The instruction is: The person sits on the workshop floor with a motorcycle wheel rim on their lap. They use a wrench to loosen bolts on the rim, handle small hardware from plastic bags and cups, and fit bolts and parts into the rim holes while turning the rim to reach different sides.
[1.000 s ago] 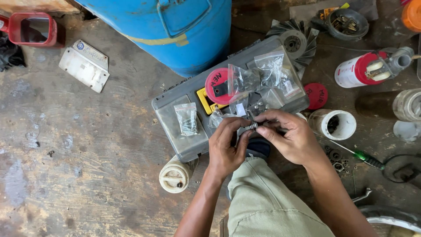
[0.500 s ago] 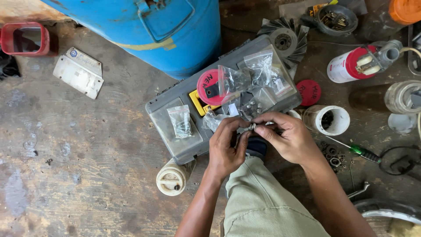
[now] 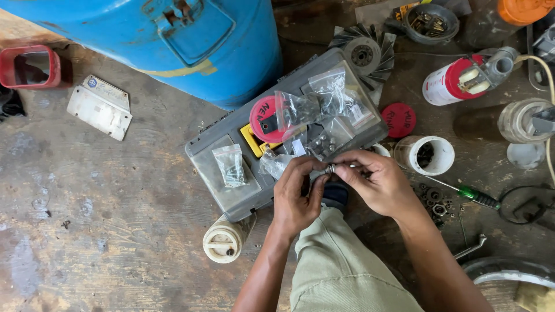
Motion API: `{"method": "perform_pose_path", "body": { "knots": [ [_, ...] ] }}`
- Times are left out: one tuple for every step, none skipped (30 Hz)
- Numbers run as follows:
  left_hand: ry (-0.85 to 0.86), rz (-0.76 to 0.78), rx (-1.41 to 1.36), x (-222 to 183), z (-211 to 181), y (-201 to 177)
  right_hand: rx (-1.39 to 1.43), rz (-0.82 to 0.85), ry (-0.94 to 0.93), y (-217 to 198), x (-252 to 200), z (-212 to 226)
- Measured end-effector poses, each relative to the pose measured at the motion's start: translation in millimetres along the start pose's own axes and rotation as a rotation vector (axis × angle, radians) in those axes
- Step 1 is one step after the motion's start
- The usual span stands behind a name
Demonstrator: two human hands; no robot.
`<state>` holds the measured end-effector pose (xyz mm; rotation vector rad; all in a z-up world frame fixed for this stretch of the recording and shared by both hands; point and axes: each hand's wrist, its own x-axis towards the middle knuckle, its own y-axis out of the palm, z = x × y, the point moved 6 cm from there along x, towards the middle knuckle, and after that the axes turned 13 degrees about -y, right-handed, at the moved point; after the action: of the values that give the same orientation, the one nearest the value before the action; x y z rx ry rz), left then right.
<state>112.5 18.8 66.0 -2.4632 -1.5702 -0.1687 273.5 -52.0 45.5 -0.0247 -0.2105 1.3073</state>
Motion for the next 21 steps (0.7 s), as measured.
{"method": "perform_pose_path", "body": {
  "knots": [
    [-0.004, 0.006, 0.001, 0.4, -0.7, 1.0, -0.072, -0.003, -0.004, -2.7, -1.0, -3.3],
    [-0.004, 0.007, 0.001, 0.9, -0.2, 1.2, -0.072, -0.004, -0.003, -3.3, -1.4, -2.9],
    [-0.01, 0.01, -0.002, 1.4, 0.5, 1.5, -0.045, -0.002, 0.001, -3.3, -1.7, -2.6],
    [-0.016, 0.014, -0.005, 1.9, 1.2, 1.7, -0.018, 0.001, 0.004, -3.1, -2.0, -2.3],
    [-0.016, 0.016, -0.006, 1.6, 2.4, 2.4, -0.018, 0.0, 0.005, -3.4, -1.4, -2.7],
    [-0.01, 0.013, -0.002, 1.3, 3.1, 2.8, -0.006, 0.001, 0.011, -3.2, -0.8, -3.3],
    [-0.004, 0.009, 0.004, 1.0, 3.7, 2.8, 0.006, 0.002, 0.016, -2.6, 0.0, -3.9],
    [-0.004, 0.01, 0.003, 1.0, 3.7, 3.1, 0.006, 0.001, 0.016, -2.3, -0.3, -2.5],
    [-0.004, 0.013, 0.006, 1.1, 3.9, 3.6, -0.014, 0.001, 0.012, -2.1, -0.1, -1.0],
    [-0.003, 0.015, 0.01, 1.2, 4.1, 3.7, -0.034, 0.002, 0.008, -1.6, 0.2, 0.6],
    [-0.003, 0.013, 0.011, 1.7, 3.3, 3.1, -0.034, 0.004, 0.007, -1.5, 2.3, 3.0],
    [-0.027, 0.023, -0.001, 2.3, 4.0, 3.1, -0.008, 0.01, 0.005, -0.7, 4.3, 5.4],
    [-0.051, 0.036, -0.014, 2.3, 5.1, 3.7, 0.016, 0.014, 0.005, -0.4, 5.2, 7.5],
    [-0.052, 0.036, -0.015, 1.4, 5.9, 3.7, 0.016, 0.014, 0.006, -1.5, 2.2, 4.4],
    [-0.055, 0.036, -0.022, 1.3, 6.6, 4.0, -0.047, 0.014, 0.005, -4.0, -0.2, 1.8],
    [-0.057, 0.036, -0.029, 1.2, 7.2, 4.2, -0.11, 0.015, 0.004, -6.4, -2.6, -0.6],
    [-0.057, 0.035, -0.03, -0.4, 9.6, 4.8, -0.111, 0.015, 0.004, -4.6, -0.9, 4.1],
    [-0.071, 0.039, -0.028, -1.9, 12.9, 5.7, -0.126, 0.013, -0.012, -3.0, 0.9, 9.8],
    [-0.086, 0.043, -0.026, -3.5, 16.0, 6.3, -0.141, 0.011, -0.028, -1.1, 2.7, 15.6],
    [-0.087, 0.042, -0.026, -4.3, 17.0, 7.2, -0.141, 0.012, -0.028, -1.2, 2.9, 15.9],
    [-0.084, 0.039, -0.042, -5.1, 17.9, 8.1, -0.169, 0.02, -0.055, -1.3, 2.9, 17.7]
  ]
}}
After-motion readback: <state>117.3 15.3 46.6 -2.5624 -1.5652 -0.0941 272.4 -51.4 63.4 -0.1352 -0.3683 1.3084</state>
